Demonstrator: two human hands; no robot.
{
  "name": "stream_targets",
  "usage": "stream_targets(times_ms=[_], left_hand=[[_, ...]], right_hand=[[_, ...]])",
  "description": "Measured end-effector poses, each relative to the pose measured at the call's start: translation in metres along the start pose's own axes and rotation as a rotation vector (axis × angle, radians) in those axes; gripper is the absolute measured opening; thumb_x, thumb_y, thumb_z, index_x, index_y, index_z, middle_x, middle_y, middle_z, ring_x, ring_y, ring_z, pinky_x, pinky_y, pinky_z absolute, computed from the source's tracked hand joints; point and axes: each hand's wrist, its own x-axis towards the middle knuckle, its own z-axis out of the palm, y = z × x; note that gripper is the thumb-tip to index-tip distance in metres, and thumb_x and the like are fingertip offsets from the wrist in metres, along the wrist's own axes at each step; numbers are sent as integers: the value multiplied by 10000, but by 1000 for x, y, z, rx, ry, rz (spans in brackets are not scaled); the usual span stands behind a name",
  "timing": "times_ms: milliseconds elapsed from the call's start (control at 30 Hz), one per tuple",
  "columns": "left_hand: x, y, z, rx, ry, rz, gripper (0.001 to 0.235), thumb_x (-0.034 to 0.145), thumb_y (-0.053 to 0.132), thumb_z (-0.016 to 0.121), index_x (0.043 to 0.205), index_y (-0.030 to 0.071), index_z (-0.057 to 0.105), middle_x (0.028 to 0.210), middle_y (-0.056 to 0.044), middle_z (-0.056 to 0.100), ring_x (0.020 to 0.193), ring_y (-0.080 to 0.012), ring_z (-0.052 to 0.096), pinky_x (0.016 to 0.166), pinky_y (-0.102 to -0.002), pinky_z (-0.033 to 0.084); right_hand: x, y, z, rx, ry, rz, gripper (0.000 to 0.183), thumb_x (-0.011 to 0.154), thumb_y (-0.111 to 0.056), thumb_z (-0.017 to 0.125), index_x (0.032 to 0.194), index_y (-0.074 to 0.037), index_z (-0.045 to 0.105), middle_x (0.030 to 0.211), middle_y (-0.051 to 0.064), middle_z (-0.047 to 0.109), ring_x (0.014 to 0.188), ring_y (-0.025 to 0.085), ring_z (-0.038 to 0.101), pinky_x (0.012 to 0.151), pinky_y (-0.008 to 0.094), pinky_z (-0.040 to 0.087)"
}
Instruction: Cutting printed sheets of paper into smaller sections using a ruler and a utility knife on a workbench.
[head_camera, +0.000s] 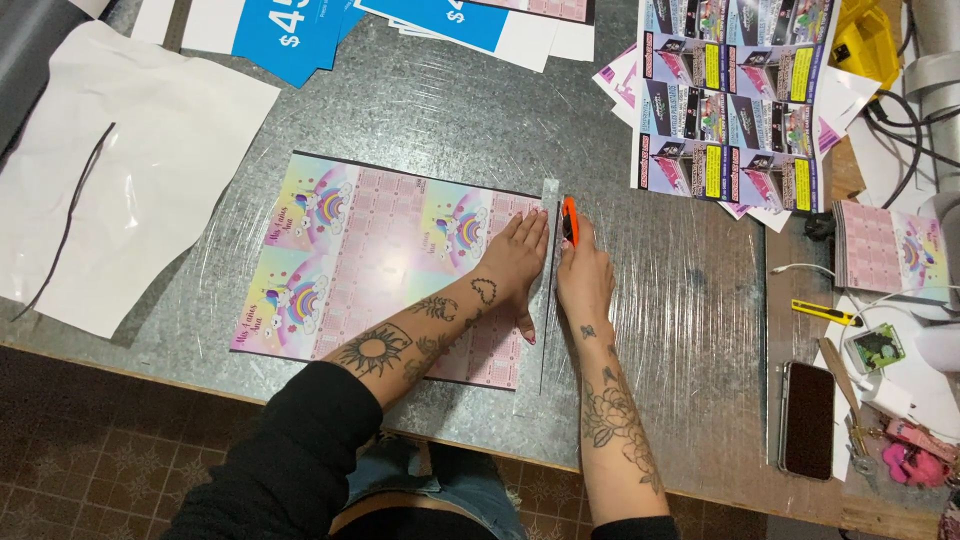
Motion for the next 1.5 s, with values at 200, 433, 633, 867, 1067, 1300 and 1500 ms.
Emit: stream_targets(times_ms=[200, 433, 633, 867, 1067, 1300, 1500], left_hand=[[26, 9, 36, -23, 112, -22, 1405, 676, 588, 894, 1679, -88, 178, 1779, -303, 149, 1659, -442, 147, 1352, -593, 49], [21, 11, 26, -51, 96, -27, 1196, 808, 472, 814, 1685, -65, 203, 1786, -283, 157, 1662, -427, 159, 1354, -581, 46], [-10, 13, -11, -27, 42, -35, 841, 1040, 302, 582, 1681, -91, 207, 1783, -300, 155, 1665, -436, 145, 1352, -576, 23], [-14, 14, -17, 49, 31, -22, 736, 1103, 290, 457, 1678, -103, 218, 1773, -325, 160, 1660, -459, 141, 1342, -595, 23], [11, 16, 6, 59, 6, -11, 740, 1105, 287, 467, 1676, -113, 216, 1768, -334, 155, 1661, -463, 134, 1343, -600, 16], [-7, 18, -18, 131, -28, -34, 763, 1095, 293, 485, 1679, -116, 212, 1767, -340, 149, 1661, -461, 127, 1336, -617, 2], [50, 19, 39, 282, -155, -11, 1627, 711, 1046, 663, 1695, -99, 56, 1769, -370, -24, 1653, -502, -14, 1304, -625, -57]], right_hand=[[-17, -38, -29, 42, -23, 6, 476, 1100, -113, 536, 1576, -115, 537, 1310, 385, 706, 1181, 548, 711, 971, 653, 551], [1, -33, -25, -77, -54, -3, 445, 1102, -178, 578, 1540, -118, 631, 1282, 298, 750, 1199, 455, 727, 990, 604, 562], [-8, -49, -34, -139, -104, -14, 443, 1099, -92, 576, 1535, -22, 614, 1204, 296, 772, 1046, 355, 771, 985, 551, 567], [-14, -46, -31, -170, -150, -4, 471, 1100, -55, 577, 1566, 15, 570, 1124, 259, 790, 1039, 337, 748, 1003, 557, 545], [-56, -62, -51, -173, -202, 40, 498, 1096, -28, 564, 1592, 17, 538, 1028, 239, 802, 979, 326, 759, 979, 550, 557], [-98, -55, -51, -174, -239, 117, 529, 1106, -43, 555, 1632, -12, 500, 979, 225, 797, 996, 326, 750, 1014, 548, 546], [-130, 0, -19, -322, -284, 60, 725, 1079, -115, 521, 1752, -231, 278, 639, 47, 552, 613, 215, 571, 645, 434, 547]])
